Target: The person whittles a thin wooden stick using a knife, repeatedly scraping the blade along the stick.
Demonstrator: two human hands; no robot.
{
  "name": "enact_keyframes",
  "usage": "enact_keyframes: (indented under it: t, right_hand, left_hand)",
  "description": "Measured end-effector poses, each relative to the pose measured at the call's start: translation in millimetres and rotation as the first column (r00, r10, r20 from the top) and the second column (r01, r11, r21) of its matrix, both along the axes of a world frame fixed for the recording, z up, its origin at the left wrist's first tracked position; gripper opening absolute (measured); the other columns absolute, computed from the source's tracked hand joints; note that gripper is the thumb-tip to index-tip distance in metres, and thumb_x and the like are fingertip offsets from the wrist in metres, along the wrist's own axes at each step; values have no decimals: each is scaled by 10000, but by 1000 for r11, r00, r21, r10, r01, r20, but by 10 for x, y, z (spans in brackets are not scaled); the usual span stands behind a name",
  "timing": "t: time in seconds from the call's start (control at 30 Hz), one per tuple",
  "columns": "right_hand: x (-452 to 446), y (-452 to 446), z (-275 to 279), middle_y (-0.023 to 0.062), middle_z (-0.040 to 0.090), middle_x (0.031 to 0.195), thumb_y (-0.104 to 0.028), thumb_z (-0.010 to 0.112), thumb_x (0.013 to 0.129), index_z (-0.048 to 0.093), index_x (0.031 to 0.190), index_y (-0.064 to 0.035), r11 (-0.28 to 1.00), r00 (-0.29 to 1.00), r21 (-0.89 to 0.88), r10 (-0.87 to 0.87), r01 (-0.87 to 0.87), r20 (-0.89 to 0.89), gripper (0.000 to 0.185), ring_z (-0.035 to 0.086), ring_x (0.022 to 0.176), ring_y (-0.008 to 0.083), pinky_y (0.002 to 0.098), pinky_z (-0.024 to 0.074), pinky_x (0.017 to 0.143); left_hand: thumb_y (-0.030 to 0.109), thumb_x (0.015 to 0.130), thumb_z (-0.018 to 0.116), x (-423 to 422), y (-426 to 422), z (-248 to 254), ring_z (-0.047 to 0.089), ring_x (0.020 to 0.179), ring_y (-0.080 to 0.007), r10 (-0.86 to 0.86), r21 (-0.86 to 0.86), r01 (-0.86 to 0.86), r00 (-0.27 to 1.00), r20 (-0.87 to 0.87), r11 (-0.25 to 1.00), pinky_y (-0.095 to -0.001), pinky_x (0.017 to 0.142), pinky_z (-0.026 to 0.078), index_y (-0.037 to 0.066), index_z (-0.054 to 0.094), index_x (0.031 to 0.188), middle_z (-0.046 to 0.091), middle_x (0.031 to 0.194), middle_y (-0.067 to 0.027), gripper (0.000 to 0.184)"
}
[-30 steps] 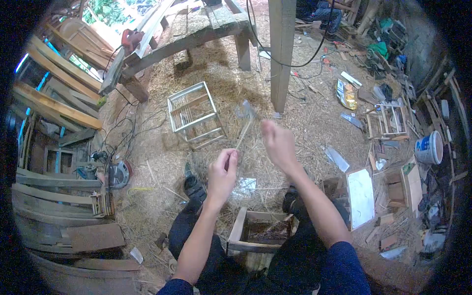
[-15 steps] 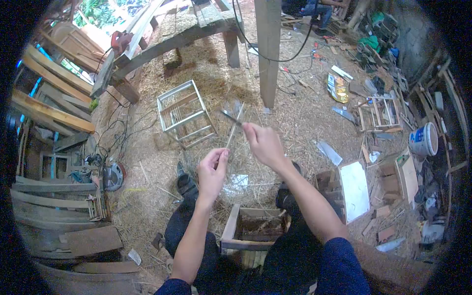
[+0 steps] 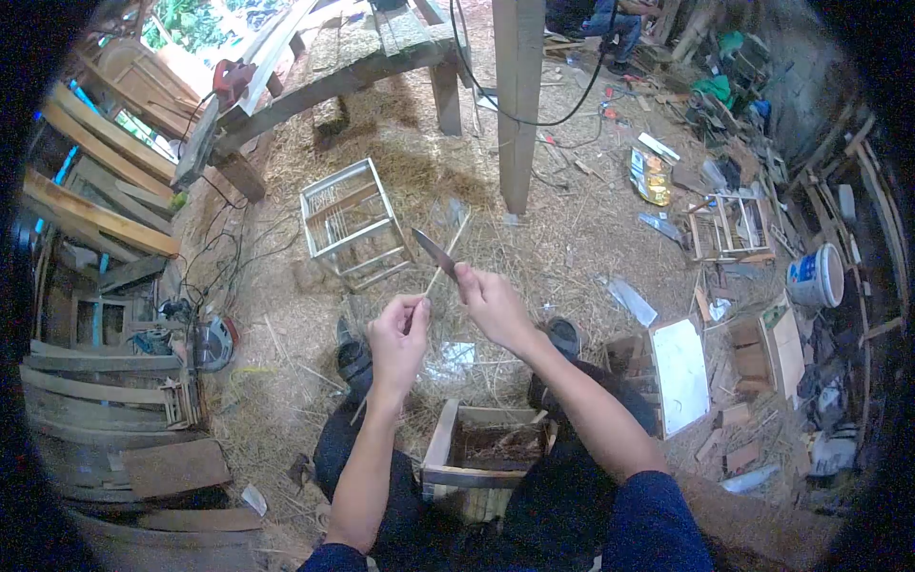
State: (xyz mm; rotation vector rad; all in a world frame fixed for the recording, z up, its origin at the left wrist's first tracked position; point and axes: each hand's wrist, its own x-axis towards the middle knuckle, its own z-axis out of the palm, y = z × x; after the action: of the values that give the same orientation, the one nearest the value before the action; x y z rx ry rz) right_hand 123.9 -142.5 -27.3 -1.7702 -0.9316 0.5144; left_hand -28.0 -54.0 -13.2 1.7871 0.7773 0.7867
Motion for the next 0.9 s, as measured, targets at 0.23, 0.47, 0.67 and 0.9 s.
enact_keyframes:
  t: [0.23,0.47,0.67,0.9]
  right_hand:
    - [186,-51,40,41,507,594,-538,373,1088,572,728,-1,992,993,43,-113,115,-41,675,466,577,154,371,392,559]
    - [91,11,83,-10,461,629,-554,341,1093,539,714,-28,1000,1000,27,-3,4,-22,678,429,612,109,322,363,566]
    - [101,-4,-51,88,524,580,-552,361,1086,574,710,2,990,993,78,-118,118,-6,703,529,573,190,379,417,573]
    - [243,35,0,104,515,563,-585,344,1076,601,700,3,978,980,79,-198,195,29,744,528,553,209,415,408,552]
  left_hand:
    - [109,1000,640,-67,18,101,620,688,-96,-180,-48,179,983,-20,983,-282,632,495,-28,686,1078,714,792,-86,164]
    - [122,1003,636,-106,82,180,618,711,-91,-161,-137,154,986,-42,979,-272,636,490,-32,682,1073,720,813,-81,175]
    - [134,1003,648,-93,83,105,577,698,-62,-210,-214,202,977,-18,956,-254,615,468,-22,684,1085,694,801,-37,180]
    - [141,1013,641,-100,103,140,538,703,-39,-264,-304,270,962,62,913,-238,603,438,-32,679,1077,658,794,-6,188]
